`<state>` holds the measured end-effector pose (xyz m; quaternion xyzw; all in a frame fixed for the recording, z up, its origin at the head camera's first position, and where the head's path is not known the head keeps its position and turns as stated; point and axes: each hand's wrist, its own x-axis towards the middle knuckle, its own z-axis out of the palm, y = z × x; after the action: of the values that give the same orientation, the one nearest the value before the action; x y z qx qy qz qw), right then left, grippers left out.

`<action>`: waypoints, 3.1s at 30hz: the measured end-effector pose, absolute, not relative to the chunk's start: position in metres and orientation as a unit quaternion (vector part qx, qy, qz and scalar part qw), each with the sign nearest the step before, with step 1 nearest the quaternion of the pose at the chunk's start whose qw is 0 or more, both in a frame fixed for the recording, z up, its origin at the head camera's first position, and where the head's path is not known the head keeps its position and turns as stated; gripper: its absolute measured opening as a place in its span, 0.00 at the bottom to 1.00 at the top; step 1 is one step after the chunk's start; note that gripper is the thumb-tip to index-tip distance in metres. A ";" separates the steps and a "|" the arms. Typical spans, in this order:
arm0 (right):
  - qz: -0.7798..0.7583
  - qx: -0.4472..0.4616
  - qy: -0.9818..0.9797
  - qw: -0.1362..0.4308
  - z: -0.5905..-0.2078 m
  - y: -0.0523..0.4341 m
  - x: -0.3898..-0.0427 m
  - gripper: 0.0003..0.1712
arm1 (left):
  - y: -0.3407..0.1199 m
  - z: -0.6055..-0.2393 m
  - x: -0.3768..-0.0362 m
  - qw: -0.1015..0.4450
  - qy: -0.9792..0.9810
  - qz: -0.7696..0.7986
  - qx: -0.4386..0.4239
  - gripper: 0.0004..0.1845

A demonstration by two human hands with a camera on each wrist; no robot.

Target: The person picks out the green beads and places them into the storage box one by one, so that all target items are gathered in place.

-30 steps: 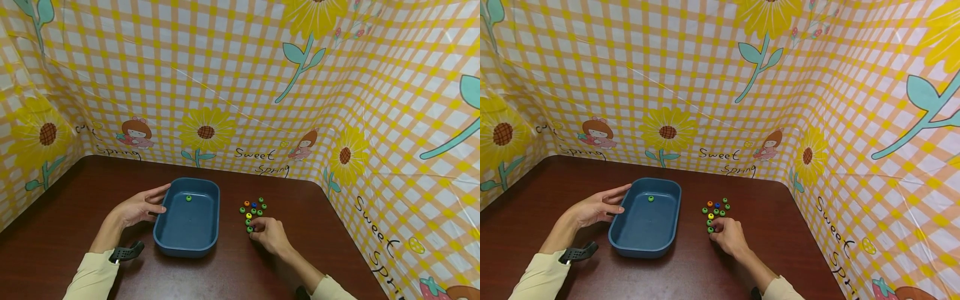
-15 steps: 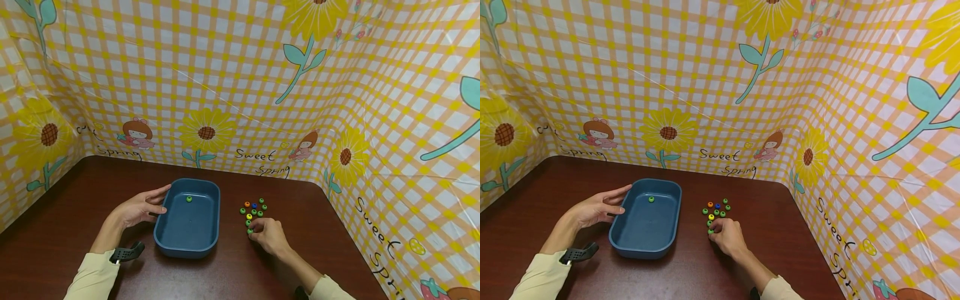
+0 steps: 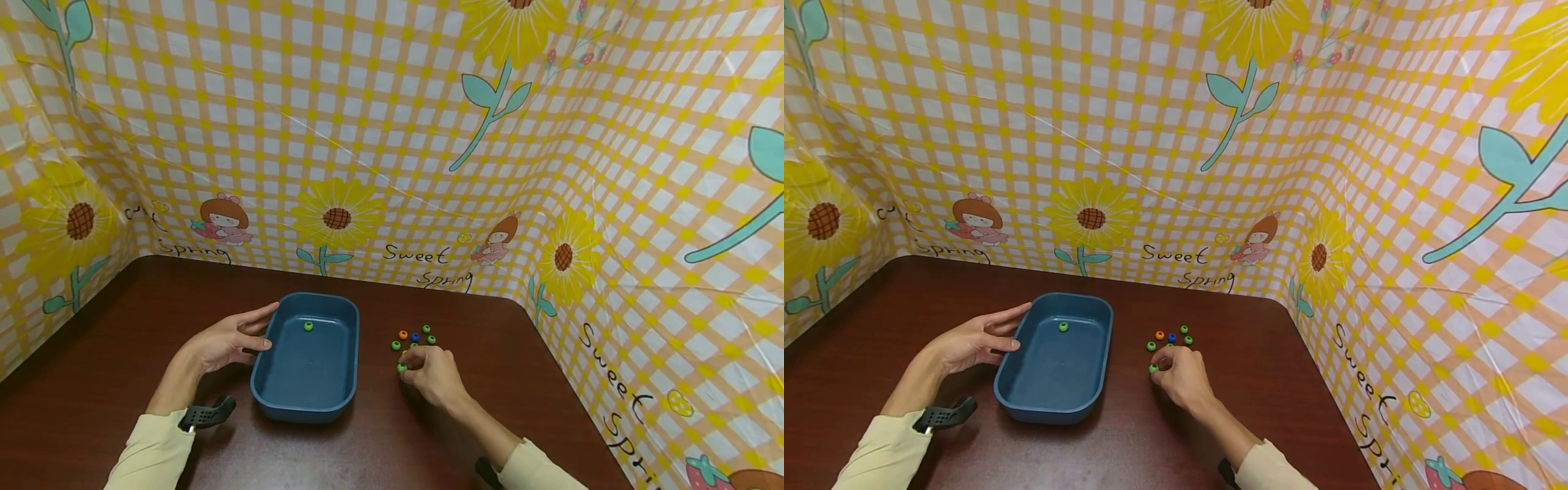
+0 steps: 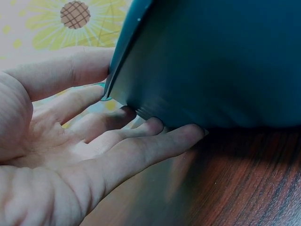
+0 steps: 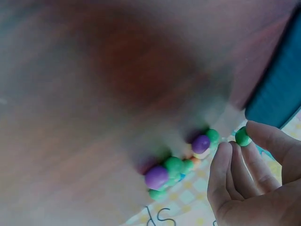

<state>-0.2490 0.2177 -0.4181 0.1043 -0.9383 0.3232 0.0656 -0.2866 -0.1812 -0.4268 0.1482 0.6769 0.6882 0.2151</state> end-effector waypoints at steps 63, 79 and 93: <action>0.403 0.180 -0.892 0.093 -0.396 0.111 -0.279 0.09 | -0.184 -0.429 -0.290 0.219 0.668 0.695 0.151 0.46; 0.396 0.183 -0.893 0.109 -0.403 0.114 -0.281 0.06 | -0.184 -0.428 -0.288 0.217 0.671 0.692 0.151 0.46; 0.396 0.200 -0.890 0.109 -0.403 0.115 -0.280 0.07 | -0.184 -0.428 -0.288 0.216 0.672 0.692 0.153 0.46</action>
<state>-0.2798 0.1146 -0.4034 0.1999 -0.8897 0.3957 0.1089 -0.2878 -0.1836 -0.4277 0.1534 0.6717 0.6917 0.2165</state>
